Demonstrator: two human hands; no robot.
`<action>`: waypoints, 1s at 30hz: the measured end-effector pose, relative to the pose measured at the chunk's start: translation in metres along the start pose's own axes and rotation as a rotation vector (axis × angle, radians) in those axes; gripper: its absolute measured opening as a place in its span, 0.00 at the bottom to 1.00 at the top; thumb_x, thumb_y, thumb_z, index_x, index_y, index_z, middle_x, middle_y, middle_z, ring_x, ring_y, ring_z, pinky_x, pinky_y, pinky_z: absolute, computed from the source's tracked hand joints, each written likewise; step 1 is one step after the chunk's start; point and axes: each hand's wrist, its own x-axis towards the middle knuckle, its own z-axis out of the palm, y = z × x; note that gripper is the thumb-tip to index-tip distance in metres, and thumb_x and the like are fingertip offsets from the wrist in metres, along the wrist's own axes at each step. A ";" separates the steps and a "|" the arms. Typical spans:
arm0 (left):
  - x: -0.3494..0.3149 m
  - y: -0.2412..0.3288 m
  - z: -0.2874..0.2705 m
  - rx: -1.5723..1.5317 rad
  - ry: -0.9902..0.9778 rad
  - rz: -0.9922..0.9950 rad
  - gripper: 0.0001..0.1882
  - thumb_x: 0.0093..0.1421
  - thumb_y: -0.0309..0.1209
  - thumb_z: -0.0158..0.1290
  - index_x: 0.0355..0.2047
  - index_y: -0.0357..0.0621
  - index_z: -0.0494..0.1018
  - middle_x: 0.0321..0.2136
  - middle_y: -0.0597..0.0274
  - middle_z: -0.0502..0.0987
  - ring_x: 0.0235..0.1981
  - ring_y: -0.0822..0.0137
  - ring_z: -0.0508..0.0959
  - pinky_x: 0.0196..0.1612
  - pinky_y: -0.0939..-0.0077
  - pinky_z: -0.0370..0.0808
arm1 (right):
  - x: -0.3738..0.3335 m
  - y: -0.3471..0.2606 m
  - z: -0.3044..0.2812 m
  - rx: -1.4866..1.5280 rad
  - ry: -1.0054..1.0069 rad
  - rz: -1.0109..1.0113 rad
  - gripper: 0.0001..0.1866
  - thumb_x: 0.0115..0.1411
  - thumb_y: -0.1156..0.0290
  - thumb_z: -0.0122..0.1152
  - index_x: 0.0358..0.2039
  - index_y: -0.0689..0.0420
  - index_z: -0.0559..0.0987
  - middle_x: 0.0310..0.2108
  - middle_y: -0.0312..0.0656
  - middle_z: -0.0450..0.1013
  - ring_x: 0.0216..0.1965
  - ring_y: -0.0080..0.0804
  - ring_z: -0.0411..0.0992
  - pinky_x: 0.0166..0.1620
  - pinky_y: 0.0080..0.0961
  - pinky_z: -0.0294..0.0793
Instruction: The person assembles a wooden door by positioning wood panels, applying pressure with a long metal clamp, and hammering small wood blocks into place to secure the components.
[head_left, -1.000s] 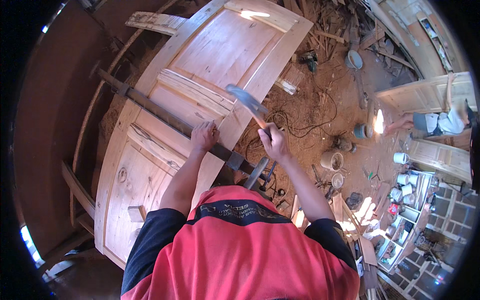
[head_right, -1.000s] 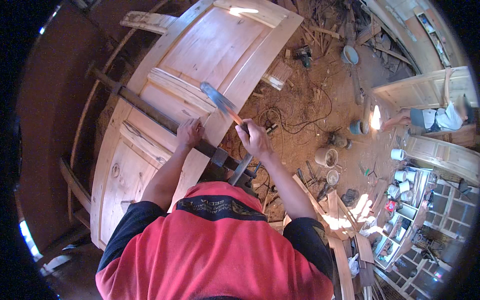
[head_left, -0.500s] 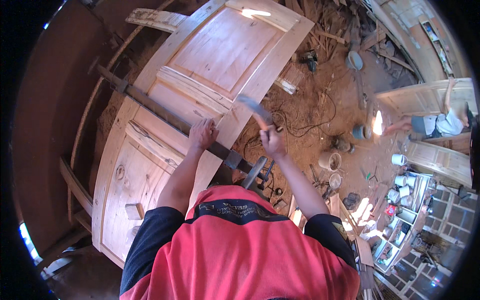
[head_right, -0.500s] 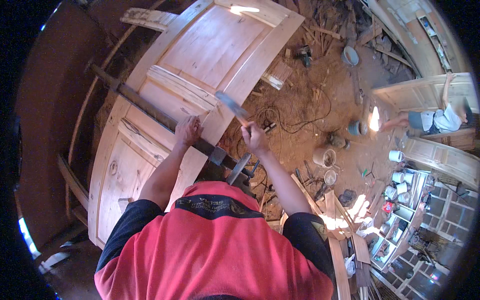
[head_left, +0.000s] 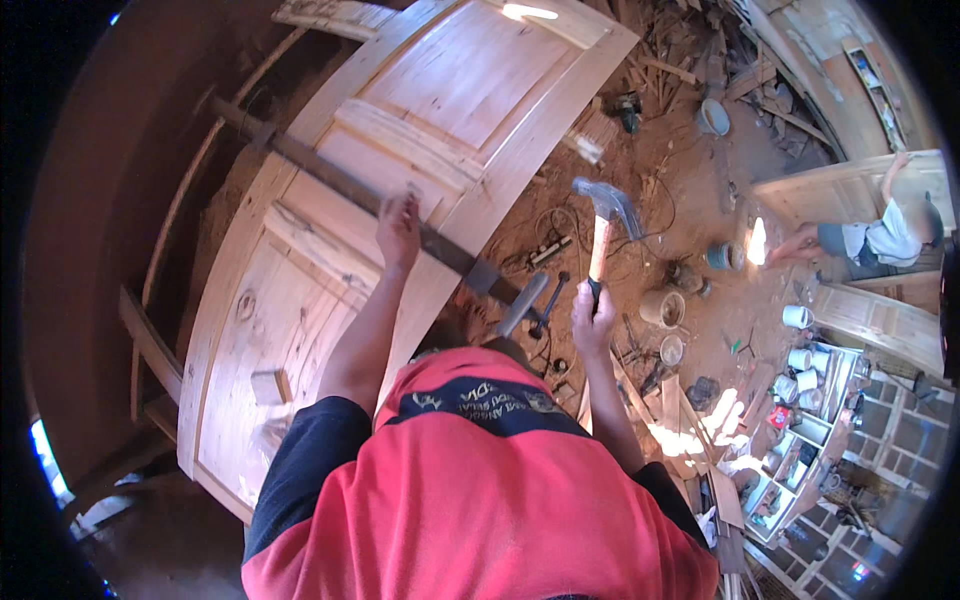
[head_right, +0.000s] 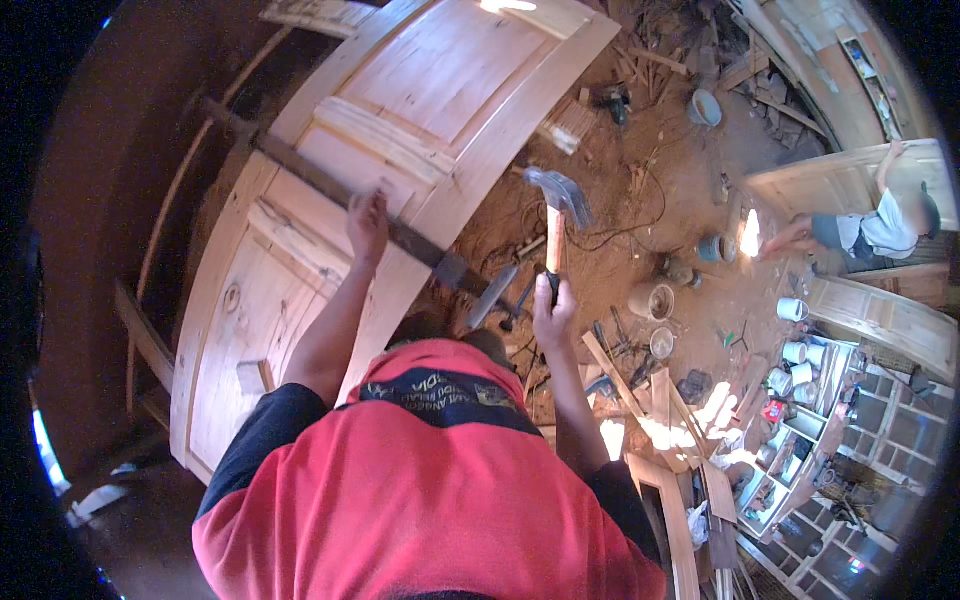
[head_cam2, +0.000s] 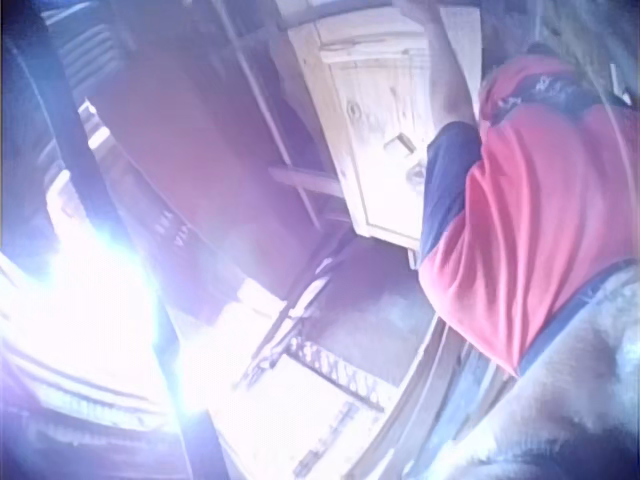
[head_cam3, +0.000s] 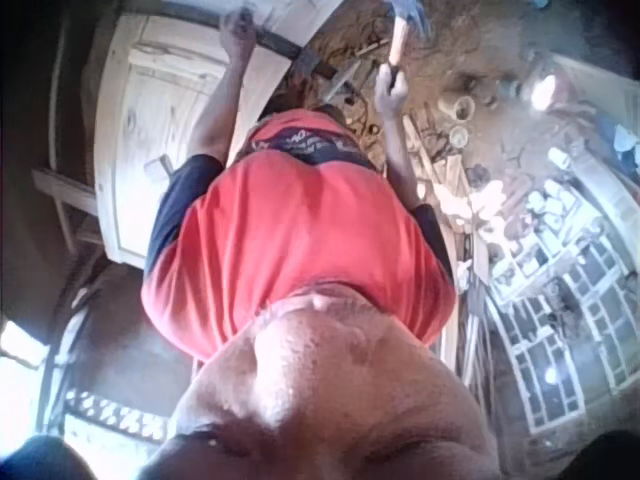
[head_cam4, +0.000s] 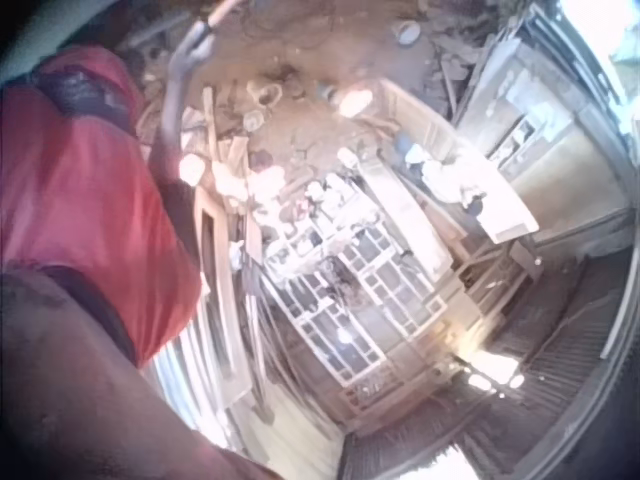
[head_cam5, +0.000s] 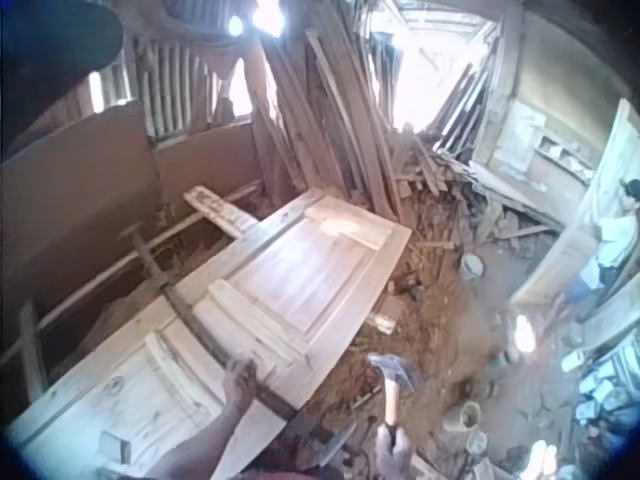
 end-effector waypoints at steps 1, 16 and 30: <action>-0.005 -0.012 -0.015 -0.038 0.134 0.024 0.11 0.65 0.34 0.57 0.46 0.46 0.79 0.37 0.55 0.80 0.35 0.60 0.81 0.37 0.69 0.78 | -0.020 -0.002 -0.001 -0.031 0.010 0.044 0.11 0.72 0.63 0.52 0.35 0.57 0.71 0.20 0.27 0.62 0.17 0.13 0.59 0.20 0.17 0.58; -0.143 -0.079 -0.111 -0.151 -0.261 -0.180 0.14 0.66 0.34 0.57 0.46 0.39 0.80 0.33 0.51 0.85 0.37 0.63 0.86 0.42 0.70 0.79 | -0.179 -0.069 0.056 -0.259 -0.287 0.087 0.21 0.67 0.54 0.60 0.30 0.61 0.72 0.18 0.46 0.65 0.20 0.34 0.64 0.26 0.36 0.65; -0.157 -0.107 -0.104 -0.191 -0.101 0.051 0.11 0.63 0.30 0.59 0.45 0.42 0.80 0.33 0.51 0.84 0.28 0.56 0.83 0.33 0.66 0.78 | -0.202 -0.073 0.124 -0.281 -0.463 0.125 0.19 0.68 0.55 0.56 0.38 0.63 0.73 0.28 0.57 0.72 0.32 0.56 0.75 0.37 0.45 0.71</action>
